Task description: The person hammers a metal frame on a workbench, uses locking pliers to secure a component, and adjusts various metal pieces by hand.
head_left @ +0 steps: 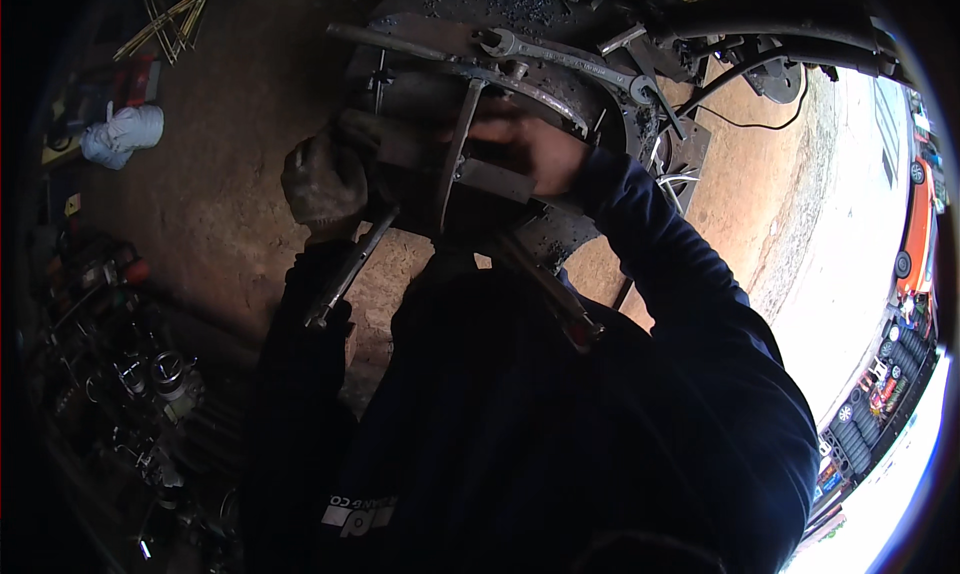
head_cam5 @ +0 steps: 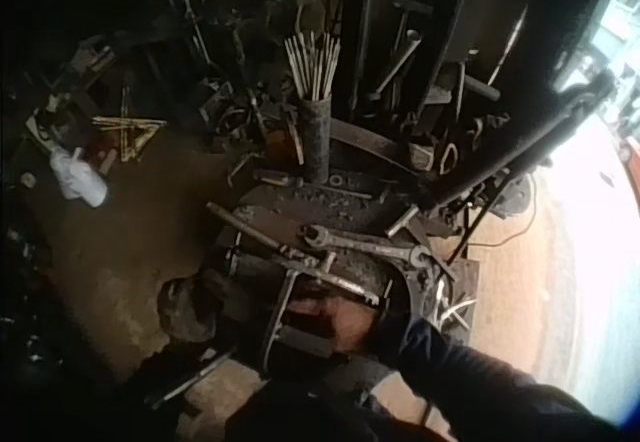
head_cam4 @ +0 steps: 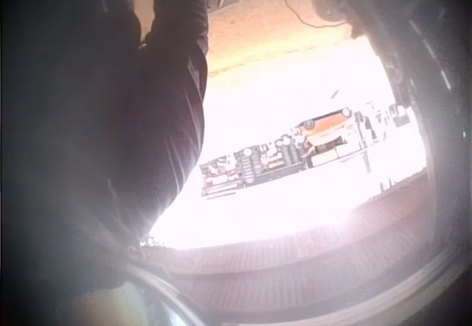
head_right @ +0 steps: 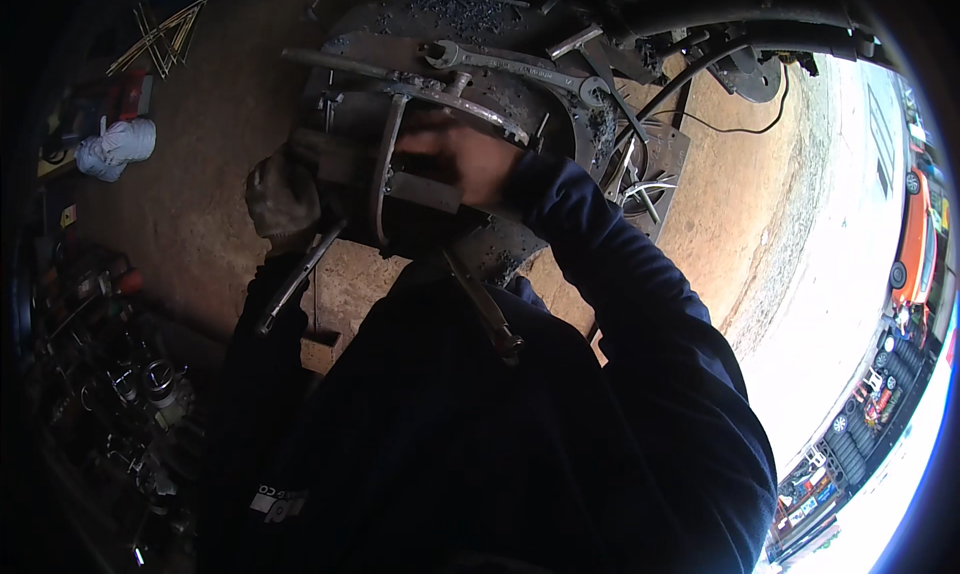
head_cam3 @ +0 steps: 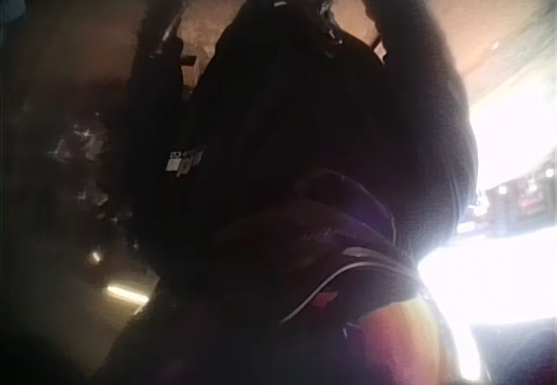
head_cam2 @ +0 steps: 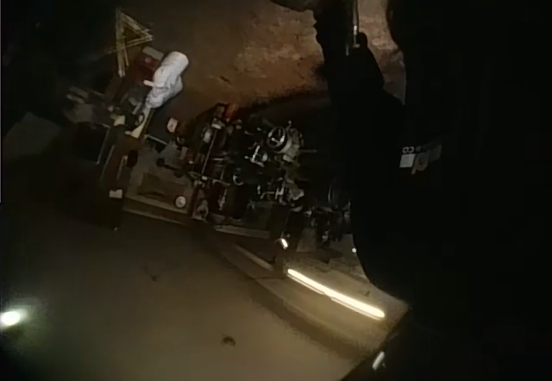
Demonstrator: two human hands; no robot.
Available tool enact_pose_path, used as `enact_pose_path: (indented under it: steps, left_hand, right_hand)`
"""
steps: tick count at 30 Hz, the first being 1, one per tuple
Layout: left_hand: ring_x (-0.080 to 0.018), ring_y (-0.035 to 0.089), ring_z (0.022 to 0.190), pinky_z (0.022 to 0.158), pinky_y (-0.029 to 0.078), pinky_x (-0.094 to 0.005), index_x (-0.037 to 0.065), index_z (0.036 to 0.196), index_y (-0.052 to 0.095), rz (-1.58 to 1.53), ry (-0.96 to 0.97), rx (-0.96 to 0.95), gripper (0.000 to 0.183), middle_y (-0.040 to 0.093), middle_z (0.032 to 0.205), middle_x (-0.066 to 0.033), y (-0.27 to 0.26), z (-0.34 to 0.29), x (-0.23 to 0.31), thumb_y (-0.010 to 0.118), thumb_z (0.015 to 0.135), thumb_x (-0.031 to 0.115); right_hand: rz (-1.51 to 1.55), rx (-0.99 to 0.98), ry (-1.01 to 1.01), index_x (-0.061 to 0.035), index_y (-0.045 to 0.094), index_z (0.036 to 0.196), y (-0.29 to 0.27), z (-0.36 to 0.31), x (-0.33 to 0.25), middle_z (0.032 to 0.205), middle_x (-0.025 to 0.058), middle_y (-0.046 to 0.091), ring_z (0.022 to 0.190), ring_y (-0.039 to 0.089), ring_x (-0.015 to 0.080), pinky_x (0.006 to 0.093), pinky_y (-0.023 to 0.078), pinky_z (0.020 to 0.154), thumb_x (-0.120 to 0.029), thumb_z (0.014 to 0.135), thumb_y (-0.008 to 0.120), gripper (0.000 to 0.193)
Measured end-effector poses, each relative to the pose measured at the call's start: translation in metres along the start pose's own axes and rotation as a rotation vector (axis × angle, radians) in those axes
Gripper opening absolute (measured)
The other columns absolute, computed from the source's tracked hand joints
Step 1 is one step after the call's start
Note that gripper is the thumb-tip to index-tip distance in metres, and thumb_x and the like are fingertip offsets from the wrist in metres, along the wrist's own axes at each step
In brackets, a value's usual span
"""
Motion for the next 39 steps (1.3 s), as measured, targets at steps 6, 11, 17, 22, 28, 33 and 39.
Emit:
enact_pose_path:
  steps: [6, 11, 17, 22, 28, 33, 39]
  left_hand:
    - [-0.0421, 0.066, 0.089, 0.078, 0.055, -0.0501, 0.001, 0.108, 0.069, -0.043, -0.009, 0.016, 0.031, 0.069, 0.098, -0.0214, -0.002, -0.002, 0.001, 0.062, 0.083, 0.018]
    - [-0.0413, 0.067, 0.091, 0.079, 0.056, -0.0492, 0.003, 0.109, 0.069, -0.05, -0.039, -0.009, 0.032, 0.07, 0.098, -0.0206, 0.001, -0.004, -0.007, 0.063, 0.084, 0.021]
    - [-0.0388, 0.068, 0.092, 0.08, 0.057, -0.048, 0.006, 0.108, 0.069, -0.003, -0.065, 0.002, 0.031, 0.071, 0.099, -0.0175, 0.0, -0.006, -0.01, 0.064, 0.084, 0.024]
    - [-0.0365, 0.068, 0.091, 0.08, 0.057, -0.0457, 0.006, 0.108, 0.069, 0.037, -0.051, -0.004, 0.028, 0.071, 0.099, -0.0161, -0.006, -0.005, -0.004, 0.063, 0.085, 0.022]
    - [-0.0334, 0.069, 0.087, 0.076, 0.056, -0.0445, 0.004, 0.108, 0.068, -0.173, -0.138, 0.205, 0.023, 0.07, 0.097, -0.0163, -0.012, -0.017, -0.024, 0.06, 0.088, 0.013]
    - [-0.0252, 0.072, 0.082, 0.054, 0.055, -0.0321, 0.003, 0.116, 0.061, -0.883, -0.703, 0.178, 0.023, 0.07, 0.094, -0.0139, 0.015, -0.04, -0.084, 0.046, 0.099, 0.007]
    - [-0.0183, 0.067, 0.062, 0.044, 0.049, -0.0281, 0.002, 0.118, 0.062, -0.898, -0.848, 0.072, 0.027, 0.068, 0.085, -0.0099, -0.042, -0.028, -0.081, 0.052, 0.101, 0.021]
  right_hand:
    - [0.221, -0.018, 0.107, -0.0065, 0.065, 0.128, 0.001, 0.0, -0.003, 0.133, 0.0155, 0.062, 0.127, 0.058, 0.0294, 0.0389, 0.042, 0.112, -0.011, 0.086, 0.072, 0.043]
    - [0.043, -0.102, 0.068, -0.0058, 0.064, 0.129, 0.004, -0.005, 0.007, 0.139, 0.0156, 0.06, 0.13, 0.056, 0.0275, 0.0374, 0.041, 0.113, -0.005, 0.084, 0.071, 0.046]
    - [0.009, 0.048, 0.048, -0.0015, 0.063, 0.129, -0.003, 0.003, -0.007, 0.135, 0.0139, 0.062, 0.127, 0.057, 0.0222, 0.0362, 0.043, 0.11, -0.003, 0.085, 0.072, 0.045]
    - [-0.058, -0.055, -0.043, -0.0005, 0.063, 0.13, -0.002, 0.0, -0.009, 0.136, 0.0134, 0.061, 0.127, 0.057, 0.0214, 0.0357, 0.043, 0.109, -0.002, 0.085, 0.072, 0.046]
    - [0.047, -0.018, 0.043, -0.0012, 0.064, 0.129, -0.003, -0.004, 0.012, 0.134, 0.0118, 0.061, 0.126, 0.057, 0.0203, 0.0354, 0.042, 0.109, -0.005, 0.091, 0.066, 0.038]
    - [0.156, -0.055, 0.015, -0.0021, 0.062, 0.132, 0.003, -0.003, 0.019, 0.134, 0.0092, 0.061, 0.125, 0.057, 0.0185, 0.0351, 0.043, 0.109, -0.007, 0.091, 0.067, 0.041]
    - [0.111, -0.027, 0.13, -0.0024, 0.062, 0.133, 0.005, 0.001, 0.003, 0.134, 0.0097, 0.062, 0.126, 0.057, 0.019, 0.0338, 0.04, 0.112, 0.003, 0.086, 0.067, 0.047]
Point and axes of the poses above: each hand's wrist, its own z-axis towards the middle knuckle, its own y-axis out of the palm, x = y × z, the point moved 9 cm from there along z, towards the middle knuckle
